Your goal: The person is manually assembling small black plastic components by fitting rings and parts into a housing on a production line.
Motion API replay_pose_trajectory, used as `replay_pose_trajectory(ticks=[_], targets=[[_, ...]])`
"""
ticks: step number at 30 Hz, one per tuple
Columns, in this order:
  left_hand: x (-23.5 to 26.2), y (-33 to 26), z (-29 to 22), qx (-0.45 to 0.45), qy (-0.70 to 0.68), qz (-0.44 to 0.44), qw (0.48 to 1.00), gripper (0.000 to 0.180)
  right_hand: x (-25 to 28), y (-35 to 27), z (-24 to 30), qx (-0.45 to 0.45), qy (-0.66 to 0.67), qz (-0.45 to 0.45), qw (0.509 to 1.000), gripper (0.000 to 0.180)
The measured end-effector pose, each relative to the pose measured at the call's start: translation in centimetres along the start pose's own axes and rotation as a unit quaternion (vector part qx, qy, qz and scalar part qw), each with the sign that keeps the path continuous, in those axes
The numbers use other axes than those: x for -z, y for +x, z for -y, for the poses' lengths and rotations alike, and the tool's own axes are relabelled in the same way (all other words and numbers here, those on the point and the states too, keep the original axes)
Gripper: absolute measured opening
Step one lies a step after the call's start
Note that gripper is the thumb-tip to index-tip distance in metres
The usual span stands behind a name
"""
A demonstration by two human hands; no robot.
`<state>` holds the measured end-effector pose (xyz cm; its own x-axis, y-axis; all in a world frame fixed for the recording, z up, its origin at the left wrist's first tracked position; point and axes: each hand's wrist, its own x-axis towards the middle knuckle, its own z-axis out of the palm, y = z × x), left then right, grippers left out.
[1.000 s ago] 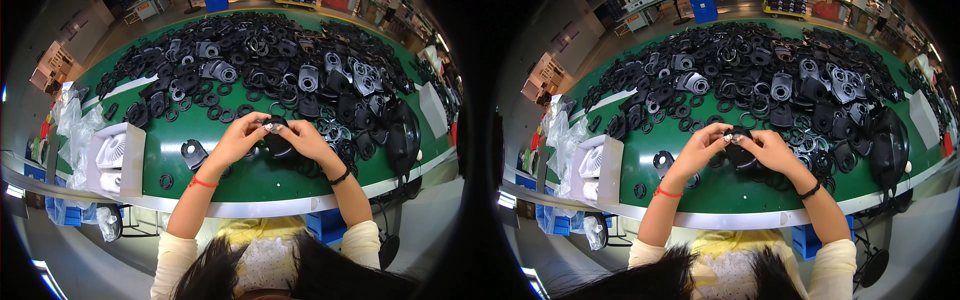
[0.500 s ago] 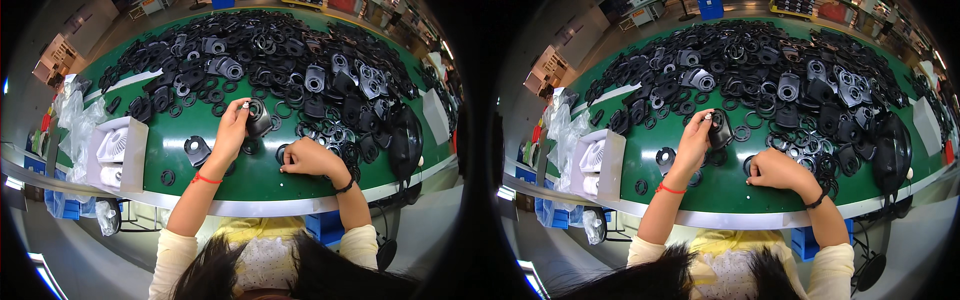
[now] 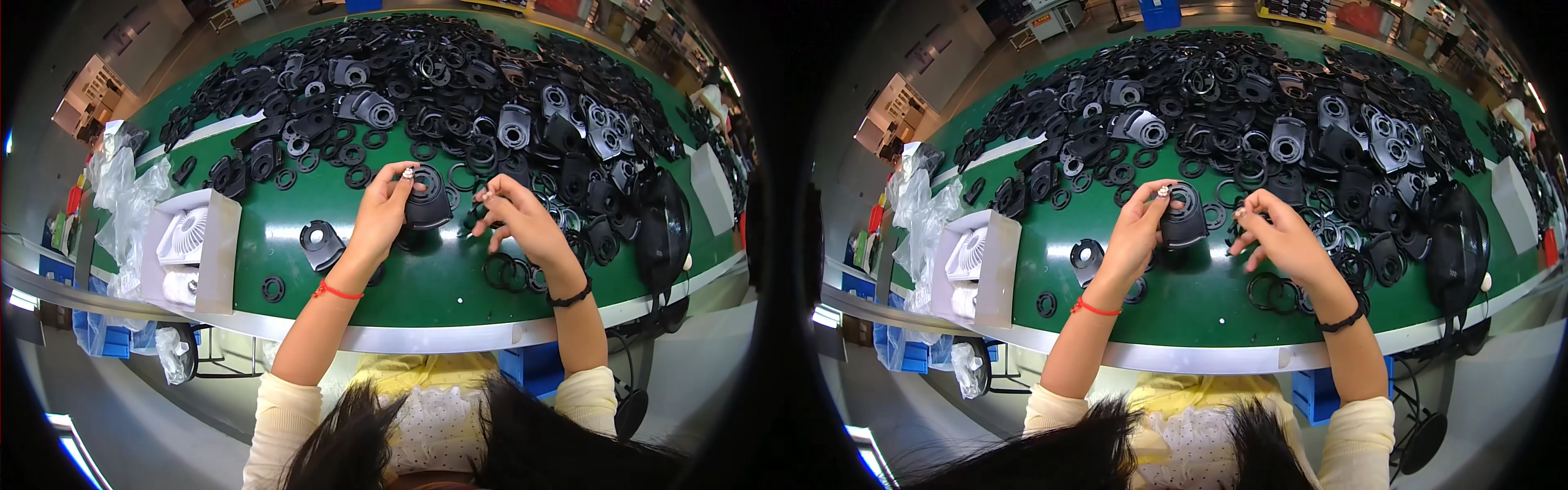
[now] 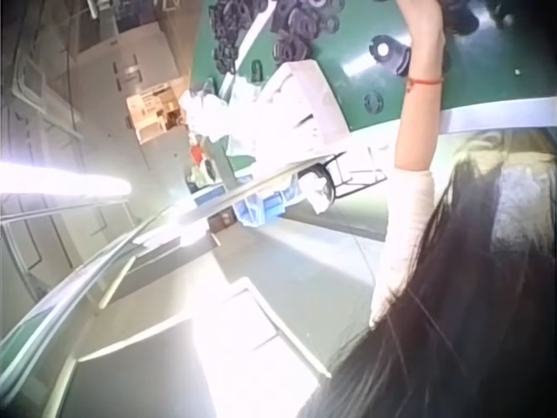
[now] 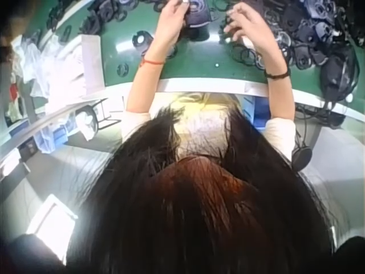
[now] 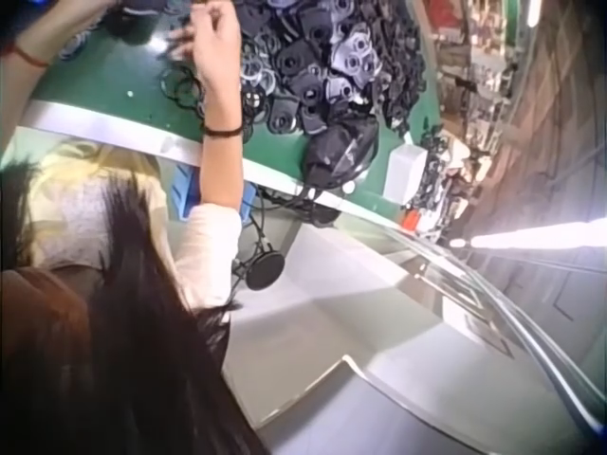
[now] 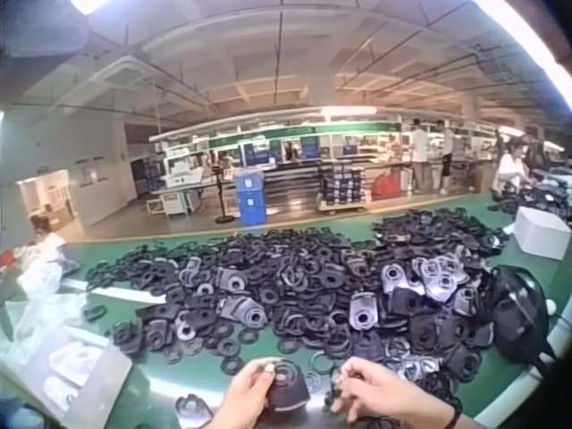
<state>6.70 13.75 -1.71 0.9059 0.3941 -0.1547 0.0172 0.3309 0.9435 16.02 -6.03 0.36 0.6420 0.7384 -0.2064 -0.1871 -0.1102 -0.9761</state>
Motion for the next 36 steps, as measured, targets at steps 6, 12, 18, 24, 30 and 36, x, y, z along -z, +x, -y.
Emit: replay_pose_trajectory(ticks=[6, 12, 18, 24, 30, 36], targets=[[0.1, -0.2, 0.0, 0.026, 0.045, 0.039, 0.998, 0.028, -0.2, -0.1, 0.7, -0.026, 0.148, -0.017, 0.989, 0.018], [-0.5, -0.4, 0.3, 0.029, 0.047, 0.090, 0.994, 0.033, -0.5, 0.2, -1.0, 0.204, -0.264, -0.113, 0.936, 0.017], [-0.2, -0.7, 0.1, 0.066, 0.056, 0.152, 0.985, 0.040, -2.2, 0.1, -1.0, 0.334, -0.375, -0.099, 0.859, 0.042], [-0.6, -0.8, 0.3, 0.039, 0.112, 0.155, 0.981, 0.038, -2.3, 0.2, -0.9, 0.403, -0.429, -0.071, 0.806, 0.050], [-0.6, -0.8, 0.9, -0.022, 0.146, 0.172, 0.974, 0.036, -2.3, 0.1, -1.1, 0.387, -0.446, -0.072, 0.804, 0.054], [-0.4, -0.8, 0.8, -0.058, 0.215, 0.187, 0.957, 0.040, -1.7, 0.1, -0.9, 0.371, -0.458, -0.040, 0.807, 0.053]])
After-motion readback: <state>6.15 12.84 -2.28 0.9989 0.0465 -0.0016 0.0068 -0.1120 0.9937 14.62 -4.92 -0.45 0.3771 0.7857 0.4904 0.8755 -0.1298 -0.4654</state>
